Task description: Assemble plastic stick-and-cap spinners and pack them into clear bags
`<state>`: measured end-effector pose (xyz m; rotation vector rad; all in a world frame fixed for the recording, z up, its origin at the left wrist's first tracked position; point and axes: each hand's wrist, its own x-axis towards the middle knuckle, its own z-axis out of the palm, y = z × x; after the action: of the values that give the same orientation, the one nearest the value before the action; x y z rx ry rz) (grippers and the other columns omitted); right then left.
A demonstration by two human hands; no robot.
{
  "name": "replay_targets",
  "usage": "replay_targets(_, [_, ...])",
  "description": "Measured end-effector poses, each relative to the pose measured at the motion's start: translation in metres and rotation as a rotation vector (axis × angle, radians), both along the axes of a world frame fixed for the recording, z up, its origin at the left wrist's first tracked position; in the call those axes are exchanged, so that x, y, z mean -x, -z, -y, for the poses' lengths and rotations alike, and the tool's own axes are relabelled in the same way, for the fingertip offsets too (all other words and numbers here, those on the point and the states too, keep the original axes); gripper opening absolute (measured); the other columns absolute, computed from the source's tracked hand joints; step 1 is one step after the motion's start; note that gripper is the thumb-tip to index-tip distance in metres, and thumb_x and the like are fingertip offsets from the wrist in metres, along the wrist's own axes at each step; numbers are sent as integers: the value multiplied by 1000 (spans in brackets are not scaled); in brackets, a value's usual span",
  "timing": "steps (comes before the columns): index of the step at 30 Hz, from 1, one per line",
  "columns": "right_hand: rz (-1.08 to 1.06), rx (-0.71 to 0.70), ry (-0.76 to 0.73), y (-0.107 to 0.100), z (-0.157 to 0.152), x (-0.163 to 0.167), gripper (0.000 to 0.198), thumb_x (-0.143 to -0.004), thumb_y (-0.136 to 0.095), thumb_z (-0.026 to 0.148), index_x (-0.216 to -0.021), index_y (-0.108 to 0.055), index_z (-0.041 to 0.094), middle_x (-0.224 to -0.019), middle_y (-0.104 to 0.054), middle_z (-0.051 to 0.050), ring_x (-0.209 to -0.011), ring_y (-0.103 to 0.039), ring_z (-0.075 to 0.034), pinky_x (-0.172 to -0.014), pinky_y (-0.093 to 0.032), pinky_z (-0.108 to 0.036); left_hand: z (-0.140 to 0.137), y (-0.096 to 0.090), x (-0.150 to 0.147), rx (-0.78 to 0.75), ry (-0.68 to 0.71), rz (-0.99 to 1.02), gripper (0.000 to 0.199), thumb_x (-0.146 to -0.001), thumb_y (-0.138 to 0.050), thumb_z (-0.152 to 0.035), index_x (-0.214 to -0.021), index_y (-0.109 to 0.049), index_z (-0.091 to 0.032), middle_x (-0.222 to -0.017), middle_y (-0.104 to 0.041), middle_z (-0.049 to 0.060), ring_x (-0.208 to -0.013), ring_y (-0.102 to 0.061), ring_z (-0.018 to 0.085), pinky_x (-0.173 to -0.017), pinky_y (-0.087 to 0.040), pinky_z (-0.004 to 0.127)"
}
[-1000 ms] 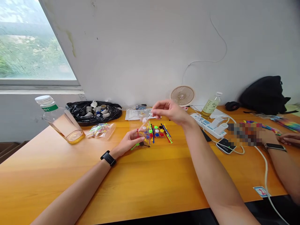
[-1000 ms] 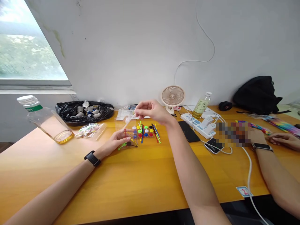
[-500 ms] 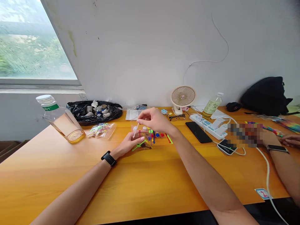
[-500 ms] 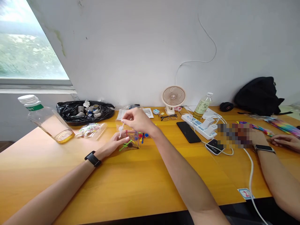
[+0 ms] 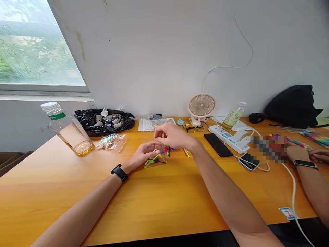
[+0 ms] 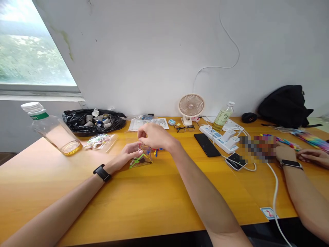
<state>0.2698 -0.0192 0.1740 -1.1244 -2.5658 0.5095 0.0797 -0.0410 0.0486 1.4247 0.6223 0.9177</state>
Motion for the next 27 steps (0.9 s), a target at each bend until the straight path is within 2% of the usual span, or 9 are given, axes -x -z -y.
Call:
replay_targets(4, [-142,7,-91,-8,4,-3,10,-91,-63,17,-88,-72,16,-80,-71,0,-67,-59,-11,-63,-38,-24,-1,-1,3,-31,-60,-55,47,-89,-81,-48,-124,-76,-18,-117,-77,11,-100,-72,25,-87,-55,34])
replay_targets(6, [-240,-18,-112,-12,5,-10,13,-92,-66,23,-102,-73,18,-97,-73,-2,-71,-59,-11,-65,-42,-23,-1,-1,1,-30,-104,-97,46,-87,-83,-47,-120,-77,-16,-108,-78,10,-89,-70,22,-79,-54,31])
replay_targets(8, [-358,-41,-45,-8,6,-21,29,-93,-69,32,-120,-69,21,-116,-70,-4,-73,-59,-10,-67,-46,-24,2,-1,-3,9,-116,-92,47,-85,-85,-47,-117,-78,-15,-104,-77,9,-85,-69,21,-75,-54,30])
replay_targets(11, [-501,-15,159,21,5,-41,57,-90,-75,46,-138,-58,21,-125,-63,-8,-71,-57,-10,-67,-48,-25,8,-1,-12,102,-58,-20,50,-83,-87,-48,-117,-78,-13,-109,-78,12,-90,-71,23,-80,-54,31])
replay_targets(13, [-538,143,171,51,6,-50,75,-84,-81,51,-147,-52,21,-126,-62,-9,-78,-61,-13,-71,-51,-26,13,-2,-17,119,-16,-2,50,-85,-84,-52,-114,-80,-12,-107,-78,13,-90,-71,23,-81,-54,32])
replay_targets(16, [-632,429,69,92,8,-54,56,-86,-77,58,-123,-68,17,-105,-70,-7,-84,-64,-17,-79,-53,-31,15,-3,-20,62,-6,-28,49,-91,-77,-57,-109,-82,-11,-95,-78,12,-81,-69,20,-76,-51,30])
replay_targets(18, [-718,491,96,110,10,-52,49,-84,-78,62,-101,-73,17,-93,-71,-6,-83,-64,-18,-79,-52,-32,13,-2,-19,22,-33,-40,49,-91,-76,-57,-108,-83,-12,-93,-79,11,-80,-68,20,-76,-50,30])
replay_targets(23, [-842,509,237,123,16,-44,53,-72,-85,68,-76,-65,19,-75,-62,0,-68,-55,-14,-65,-46,-27,3,3,-14,3,-164,-15,42,-87,-82,-52,-109,-83,-16,-102,-81,10,-88,-70,22,-83,-54,31])
replay_targets(27, [-917,554,250,127,16,-43,50,-72,-87,65,-83,-70,19,-82,-65,-1,-74,-59,-15,-66,-47,-26,-2,4,-9,37,-206,2,37,-83,-87,-48,-100,-83,-15,-93,-80,8,-82,-69,19,-79,-54,30])
